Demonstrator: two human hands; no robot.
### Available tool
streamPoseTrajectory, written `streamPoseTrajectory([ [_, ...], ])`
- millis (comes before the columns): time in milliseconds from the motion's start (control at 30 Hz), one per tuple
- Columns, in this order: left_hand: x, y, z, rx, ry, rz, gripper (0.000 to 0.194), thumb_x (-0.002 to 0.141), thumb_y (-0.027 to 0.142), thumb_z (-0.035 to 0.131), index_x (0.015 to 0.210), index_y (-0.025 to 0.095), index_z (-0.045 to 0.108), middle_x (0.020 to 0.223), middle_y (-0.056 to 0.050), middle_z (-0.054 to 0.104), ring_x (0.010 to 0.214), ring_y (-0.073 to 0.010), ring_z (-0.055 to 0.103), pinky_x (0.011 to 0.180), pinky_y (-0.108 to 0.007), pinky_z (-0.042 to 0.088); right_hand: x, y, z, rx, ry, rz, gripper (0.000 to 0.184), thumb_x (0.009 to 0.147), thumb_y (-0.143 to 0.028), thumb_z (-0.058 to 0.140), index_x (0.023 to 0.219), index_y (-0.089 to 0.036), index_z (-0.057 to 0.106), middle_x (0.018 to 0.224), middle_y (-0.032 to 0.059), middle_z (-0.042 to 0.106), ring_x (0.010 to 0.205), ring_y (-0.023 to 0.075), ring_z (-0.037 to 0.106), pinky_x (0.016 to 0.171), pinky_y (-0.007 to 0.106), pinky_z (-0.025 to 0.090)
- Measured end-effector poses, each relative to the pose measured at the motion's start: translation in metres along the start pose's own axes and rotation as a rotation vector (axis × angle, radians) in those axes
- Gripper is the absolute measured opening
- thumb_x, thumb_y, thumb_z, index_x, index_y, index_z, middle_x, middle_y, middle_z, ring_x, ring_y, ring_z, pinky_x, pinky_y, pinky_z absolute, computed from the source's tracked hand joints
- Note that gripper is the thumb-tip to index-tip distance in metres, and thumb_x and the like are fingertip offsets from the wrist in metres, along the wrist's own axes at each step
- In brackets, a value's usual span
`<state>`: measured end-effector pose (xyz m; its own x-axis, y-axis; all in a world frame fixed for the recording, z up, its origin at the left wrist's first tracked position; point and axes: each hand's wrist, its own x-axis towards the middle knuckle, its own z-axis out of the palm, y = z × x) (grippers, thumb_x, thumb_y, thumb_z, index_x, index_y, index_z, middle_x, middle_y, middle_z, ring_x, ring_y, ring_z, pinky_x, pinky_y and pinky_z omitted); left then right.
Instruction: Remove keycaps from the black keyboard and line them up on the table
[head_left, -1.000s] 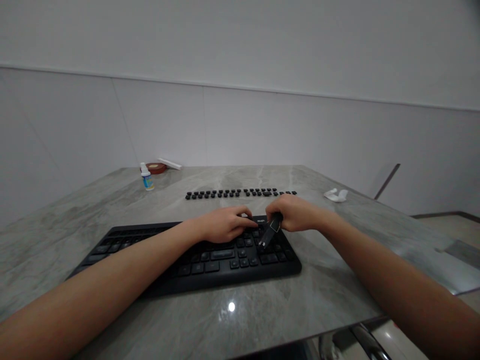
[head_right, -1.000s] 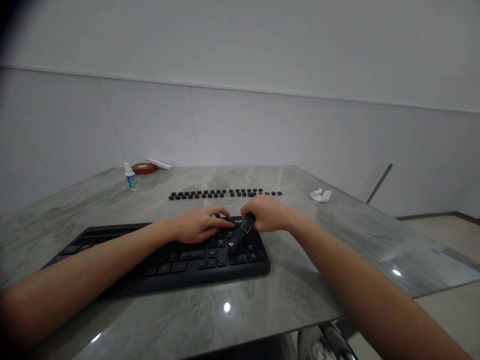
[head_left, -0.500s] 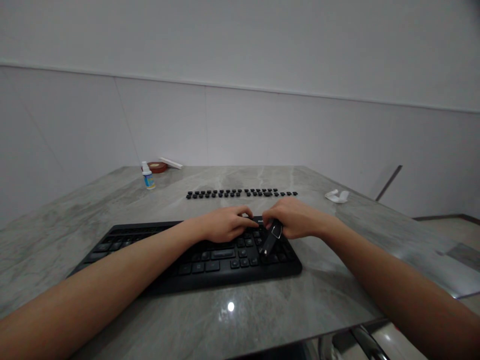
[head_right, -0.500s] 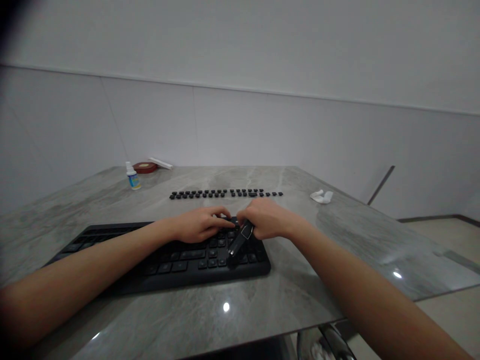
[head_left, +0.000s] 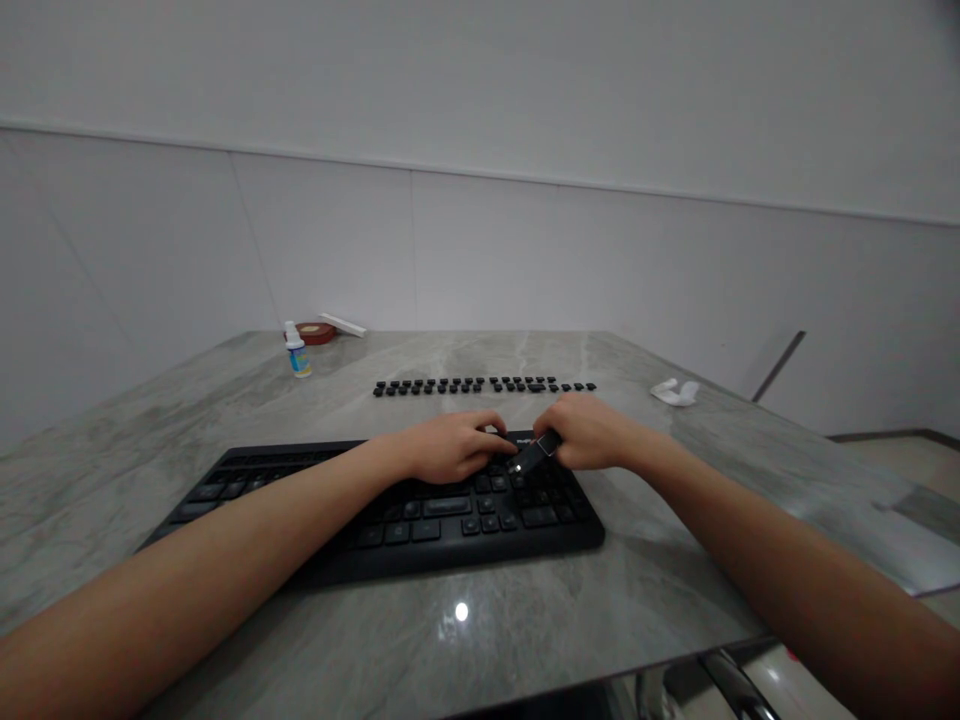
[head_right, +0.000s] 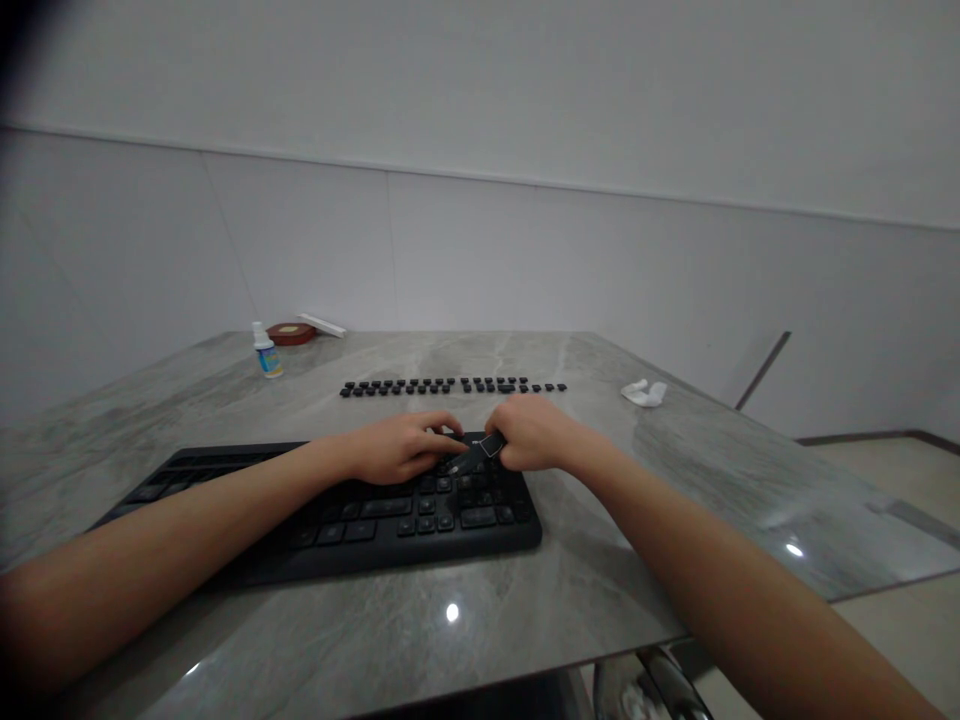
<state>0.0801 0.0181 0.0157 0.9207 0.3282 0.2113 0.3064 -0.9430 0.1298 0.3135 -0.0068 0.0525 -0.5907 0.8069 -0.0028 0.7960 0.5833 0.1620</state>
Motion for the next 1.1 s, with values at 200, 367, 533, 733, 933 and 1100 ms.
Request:
streamPoseTrajectory([
  [200, 0.001, 0.002, -0.001, 0.014, 0.002, 0.003, 0.042, 0.089, 0.013, 0.043, 0.128, 0.024, 0.056, 0.125, -0.008, 0.053, 0.108, -0.0201, 0.057, 0.096, -0.034, 0.046, -0.001, -0.002, -0.001, -0.077, 0.072, -0.110, 0.016, 0.068, -0.021, 0.055, 0.070, -0.018, 0.071, 0.067, 0.0091, 0.068, 0.061, 0.0187, 0.058, 0.054, 0.028, 0.025],
  [367, 0.001, 0.003, -0.002, 0.020, -0.001, 0.000, 0.042, 0.090, 0.014, 0.043, 0.128, 0.025, 0.056, 0.126, -0.008, 0.053, 0.108, -0.0200, 0.057, 0.096, -0.034, 0.046, -0.002, 0.002, 0.000, -0.105, 0.139, -0.287, 0.016, 0.074, -0.024, 0.055, 0.067, -0.018, 0.068, 0.064, 0.0059, 0.066, 0.056, 0.0153, 0.054, 0.053, 0.029, 0.021],
  [533, 0.001, 0.003, -0.002, 0.026, -0.006, -0.005, 0.041, 0.090, 0.014, 0.041, 0.127, 0.025, 0.056, 0.127, -0.007, 0.052, 0.109, -0.0197, 0.057, 0.097, -0.033, 0.045, -0.002, 0.005, -0.001, -0.108, 0.137, -0.314, 0.016, 0.075, -0.024, 0.055, 0.065, -0.018, 0.067, 0.062, 0.0051, 0.065, 0.053, 0.0138, 0.052, 0.052, 0.029, 0.020],
  [733, 0.000, 0.004, -0.002, 0.014, -0.012, -0.015, 0.042, 0.090, 0.014, 0.042, 0.128, 0.026, 0.055, 0.129, -0.006, 0.051, 0.110, -0.0190, 0.056, 0.097, -0.032, 0.044, 0.000, -0.002, -0.001, -0.135, 0.071, -0.258, 0.018, 0.076, -0.024, 0.055, 0.068, -0.018, 0.070, 0.066, 0.0074, 0.068, 0.056, 0.0155, 0.056, 0.054, 0.028, 0.025],
  [933, 0.000, 0.001, 0.000, -0.009, 0.013, 0.001, 0.043, 0.089, 0.013, 0.043, 0.127, 0.026, 0.056, 0.126, -0.007, 0.053, 0.109, -0.0202, 0.057, 0.096, -0.034, 0.045, -0.002, -0.011, -0.006, -0.167, 0.015, -0.128, 0.018, 0.073, -0.025, 0.057, 0.075, -0.016, 0.073, 0.068, 0.0114, 0.069, 0.061, 0.0194, 0.060, 0.056, 0.028, 0.030],
  [1100, 0.001, 0.002, -0.001, 0.000, 0.002, 0.000, 0.043, 0.089, 0.013, 0.042, 0.128, 0.025, 0.056, 0.127, -0.008, 0.053, 0.108, -0.0204, 0.057, 0.096, -0.034, 0.046, -0.004, -0.007, -0.006, -0.059, 0.021, -0.106, 0.016, 0.069, -0.021, 0.059, 0.077, -0.018, 0.072, 0.068, 0.0091, 0.068, 0.062, 0.0195, 0.059, 0.057, 0.028, 0.032],
])
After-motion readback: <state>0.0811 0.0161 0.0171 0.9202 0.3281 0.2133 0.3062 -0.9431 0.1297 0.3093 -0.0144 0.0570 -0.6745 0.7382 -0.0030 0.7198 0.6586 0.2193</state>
